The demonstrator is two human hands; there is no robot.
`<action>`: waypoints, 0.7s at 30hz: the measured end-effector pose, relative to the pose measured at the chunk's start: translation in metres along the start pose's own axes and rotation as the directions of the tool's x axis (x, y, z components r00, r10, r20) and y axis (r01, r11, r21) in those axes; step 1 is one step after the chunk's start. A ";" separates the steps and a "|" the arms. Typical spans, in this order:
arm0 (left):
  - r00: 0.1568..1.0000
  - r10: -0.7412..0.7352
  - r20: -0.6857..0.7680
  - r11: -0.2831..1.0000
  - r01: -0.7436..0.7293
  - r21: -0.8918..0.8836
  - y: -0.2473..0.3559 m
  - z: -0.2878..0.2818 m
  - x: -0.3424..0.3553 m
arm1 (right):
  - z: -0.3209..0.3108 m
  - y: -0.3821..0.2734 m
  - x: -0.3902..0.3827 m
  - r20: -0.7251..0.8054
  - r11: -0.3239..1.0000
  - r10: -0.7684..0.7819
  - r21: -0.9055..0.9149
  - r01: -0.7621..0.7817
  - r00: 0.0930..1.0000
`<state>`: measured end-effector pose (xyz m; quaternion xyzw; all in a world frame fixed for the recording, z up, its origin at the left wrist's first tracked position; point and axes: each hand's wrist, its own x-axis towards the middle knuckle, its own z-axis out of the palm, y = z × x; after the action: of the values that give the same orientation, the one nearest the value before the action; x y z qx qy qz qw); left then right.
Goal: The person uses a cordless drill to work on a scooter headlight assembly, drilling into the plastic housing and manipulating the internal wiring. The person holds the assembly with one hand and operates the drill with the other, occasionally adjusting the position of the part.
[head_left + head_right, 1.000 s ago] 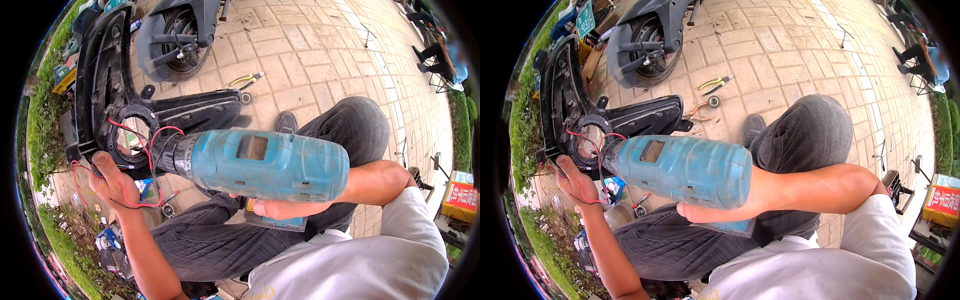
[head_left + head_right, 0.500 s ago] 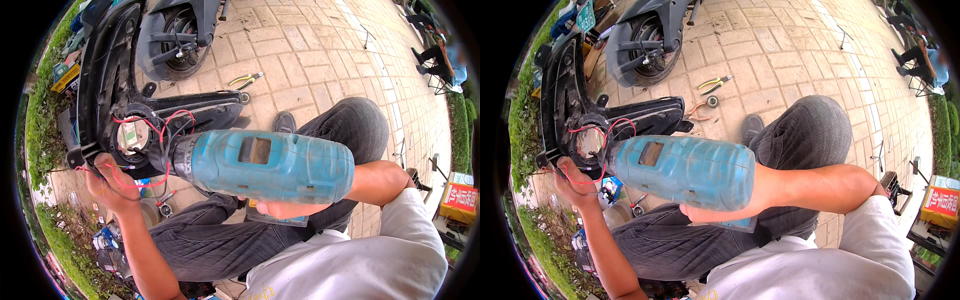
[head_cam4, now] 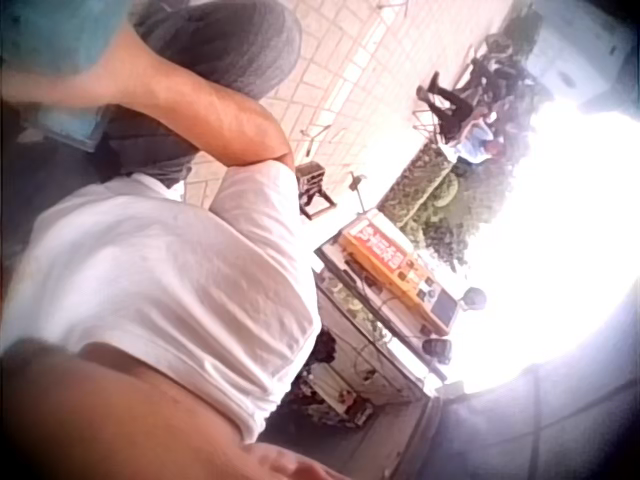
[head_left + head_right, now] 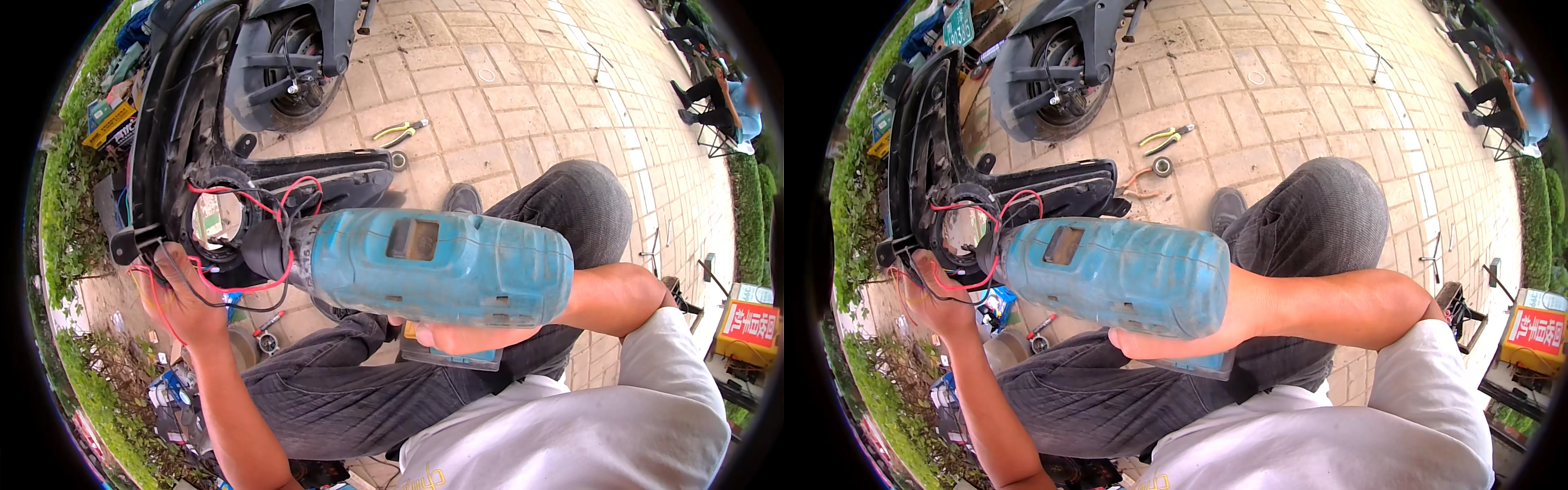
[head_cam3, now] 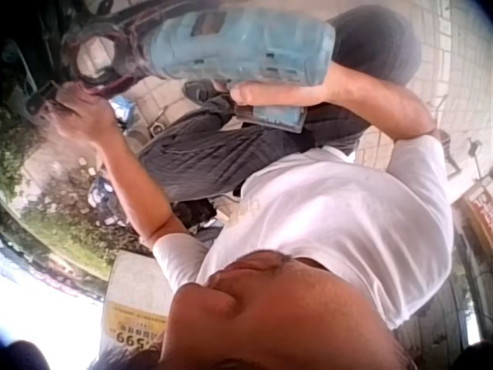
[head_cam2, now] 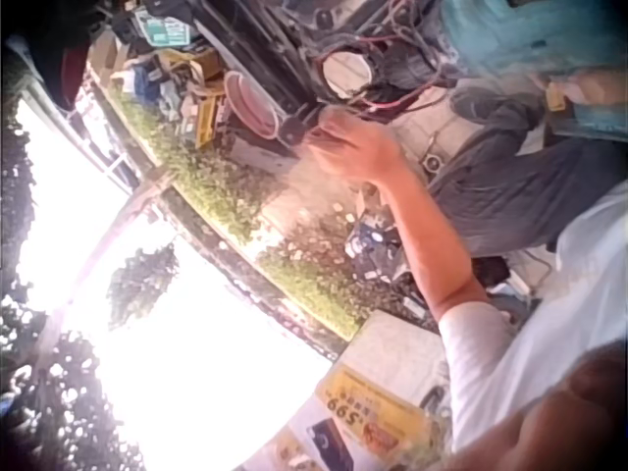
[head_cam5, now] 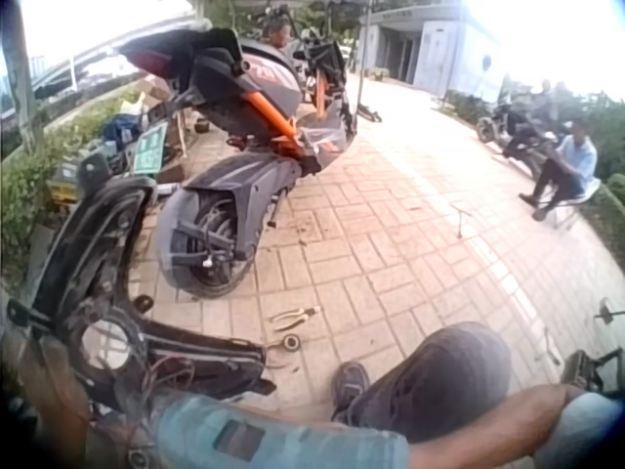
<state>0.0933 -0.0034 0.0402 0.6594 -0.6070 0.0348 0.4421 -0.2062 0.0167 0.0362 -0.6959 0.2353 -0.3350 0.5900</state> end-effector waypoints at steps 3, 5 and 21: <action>0.984 0.178 -0.013 0.952 -0.169 0.254 -0.007 0.000 0.001 | 0.000 -0.001 -0.001 -0.001 0.998 0.044 0.035 -0.044 0.999; 0.999 0.021 -0.037 0.989 -0.016 0.144 -0.003 0.001 0.001 | -0.003 -0.007 0.002 0.009 0.991 0.092 0.102 -0.092 0.996; 0.974 -0.215 -0.074 0.974 0.208 -0.091 0.018 0.006 0.004 | 0.002 -0.002 -0.001 0.016 0.999 0.022 -0.044 -0.021 1.000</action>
<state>0.0764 -0.0081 0.0491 0.6994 -0.5154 -0.0100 0.4951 -0.2058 0.0193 0.0375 -0.7088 0.2452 -0.3179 0.5801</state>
